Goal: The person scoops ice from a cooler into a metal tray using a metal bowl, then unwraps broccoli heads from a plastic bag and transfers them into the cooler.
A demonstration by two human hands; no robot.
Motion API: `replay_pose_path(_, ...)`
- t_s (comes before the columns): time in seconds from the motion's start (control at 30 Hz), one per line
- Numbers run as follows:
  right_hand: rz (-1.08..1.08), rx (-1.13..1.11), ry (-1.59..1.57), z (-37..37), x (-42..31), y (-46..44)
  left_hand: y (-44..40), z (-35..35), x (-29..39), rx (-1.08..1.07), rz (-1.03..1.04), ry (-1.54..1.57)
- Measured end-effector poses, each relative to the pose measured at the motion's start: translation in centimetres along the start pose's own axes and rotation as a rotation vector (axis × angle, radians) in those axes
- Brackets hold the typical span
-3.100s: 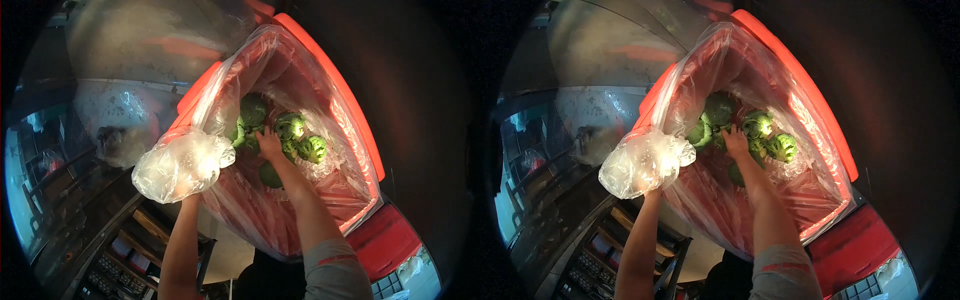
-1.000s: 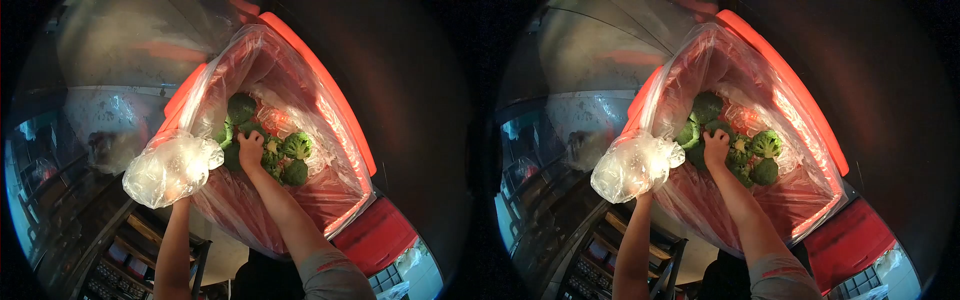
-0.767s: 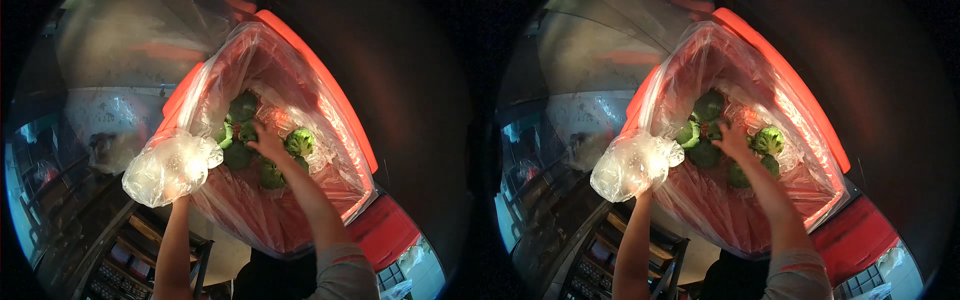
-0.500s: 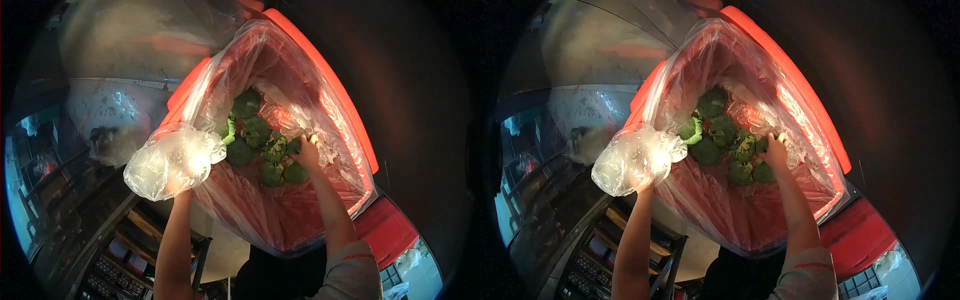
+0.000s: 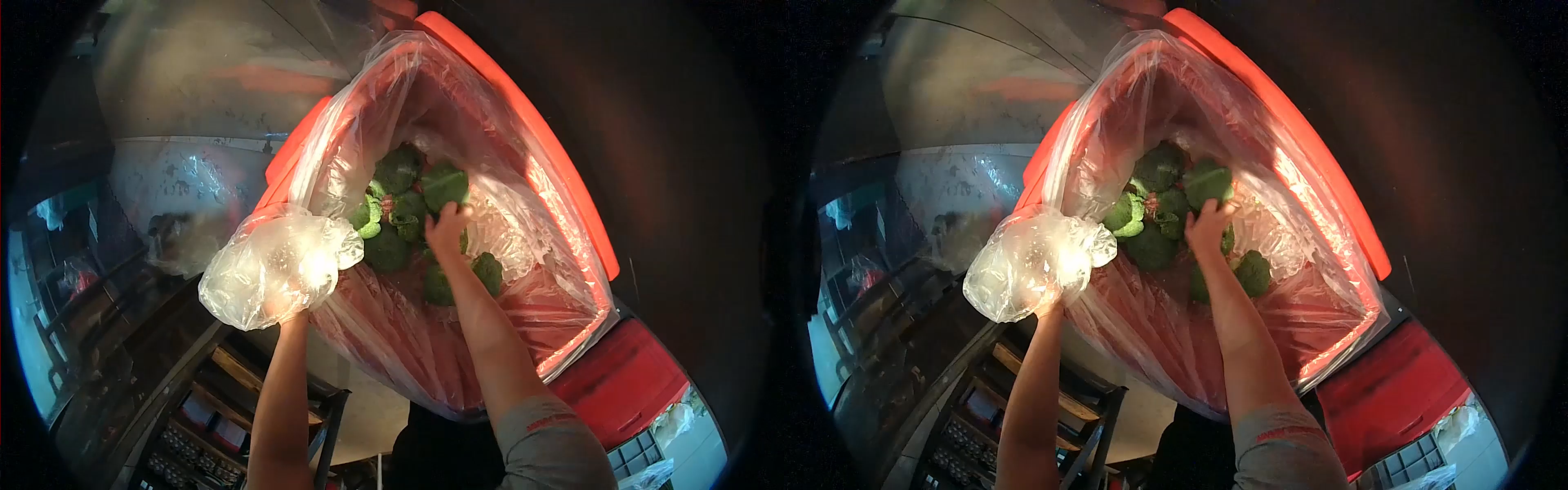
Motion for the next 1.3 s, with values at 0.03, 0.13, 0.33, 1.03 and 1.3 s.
replay_pose_path(0.03,0.033,-0.082,0.052,0.2,-1.1,-0.2,0.1,-0.1,0.1,-0.004,0.002,-0.002)
replay_pose_path(0.13,0.068,-0.443,-0.169,-1.1,1.2,1.1,0.1,0.1,0.0,-0.006,0.002,0.004)
replay_pose_path(0.33,0.157,-0.56,-0.072,-3.3,8.2,6.0,0.0,0.2,-0.2,0.004,-0.003,0.015)
replay_pose_path(1.03,0.014,-1.534,0.197,3.6,5.4,5.1,0.1,0.1,-0.2,-0.006,0.01,0.051)
replay_pose_path(1.3,-0.09,-0.706,0.408,1.6,0.1,14.7,-0.2,0.0,-0.4,-0.008,0.021,0.062)
Point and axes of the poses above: each hand's wrist, its own y-axis away from the middle knuckle, its own z-axis out of the palm, x = y × z, the point moved 3 cm from there along -y, towards the middle knuckle, and after that the axes turned 6 degrees about -x, right-handed, at the moved point
